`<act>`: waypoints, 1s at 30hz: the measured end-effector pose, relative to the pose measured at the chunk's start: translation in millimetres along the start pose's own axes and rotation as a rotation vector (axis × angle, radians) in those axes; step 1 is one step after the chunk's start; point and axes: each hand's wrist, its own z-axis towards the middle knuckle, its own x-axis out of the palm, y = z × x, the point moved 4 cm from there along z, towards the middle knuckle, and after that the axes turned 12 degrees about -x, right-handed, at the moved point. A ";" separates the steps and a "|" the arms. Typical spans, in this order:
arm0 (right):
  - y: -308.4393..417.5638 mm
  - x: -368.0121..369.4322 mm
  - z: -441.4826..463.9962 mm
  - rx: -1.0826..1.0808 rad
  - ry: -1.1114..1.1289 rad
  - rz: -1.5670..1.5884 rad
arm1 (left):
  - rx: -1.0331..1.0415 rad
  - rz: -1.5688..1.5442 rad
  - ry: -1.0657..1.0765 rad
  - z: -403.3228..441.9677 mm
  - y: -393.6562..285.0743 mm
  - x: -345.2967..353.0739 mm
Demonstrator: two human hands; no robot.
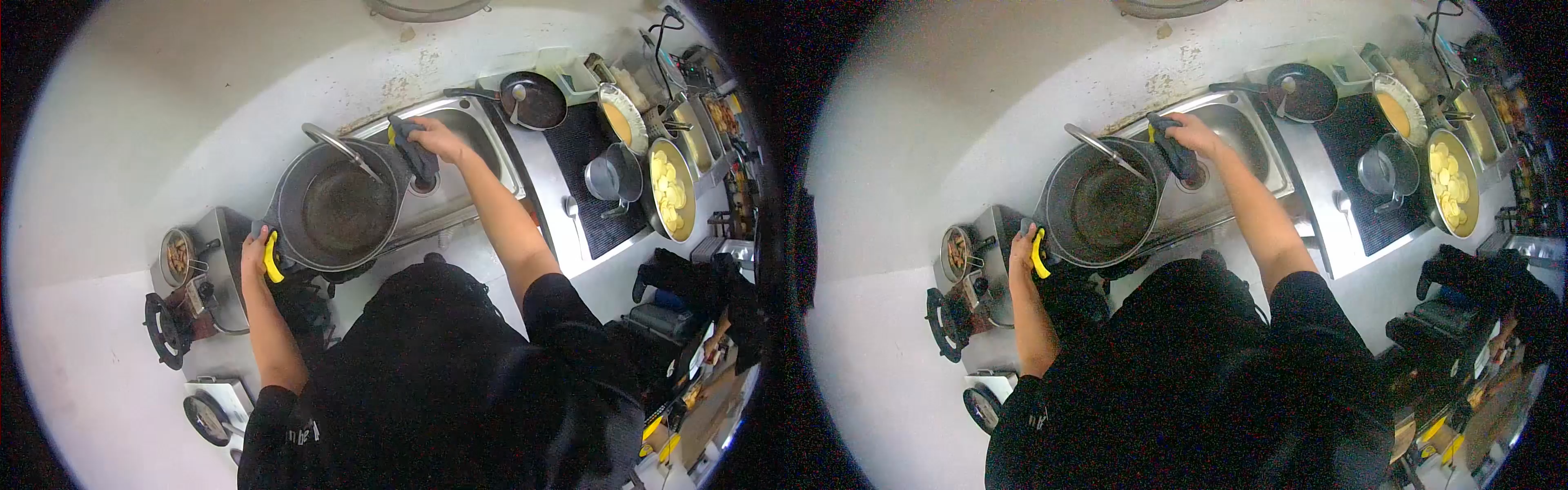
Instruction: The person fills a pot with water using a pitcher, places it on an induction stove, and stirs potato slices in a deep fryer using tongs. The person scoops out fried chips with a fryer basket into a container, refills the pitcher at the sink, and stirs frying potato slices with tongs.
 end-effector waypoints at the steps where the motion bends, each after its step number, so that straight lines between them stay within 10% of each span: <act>1: -3.9 0.2 4.3 0.030 0.000 0.015 | -0.008 0.035 0.008 4.2 2.3 -1.9; 30: -16.8 6.4 13.7 0.254 0.175 0.391 | -0.094 -0.117 -0.040 14.0 22.1 -23.3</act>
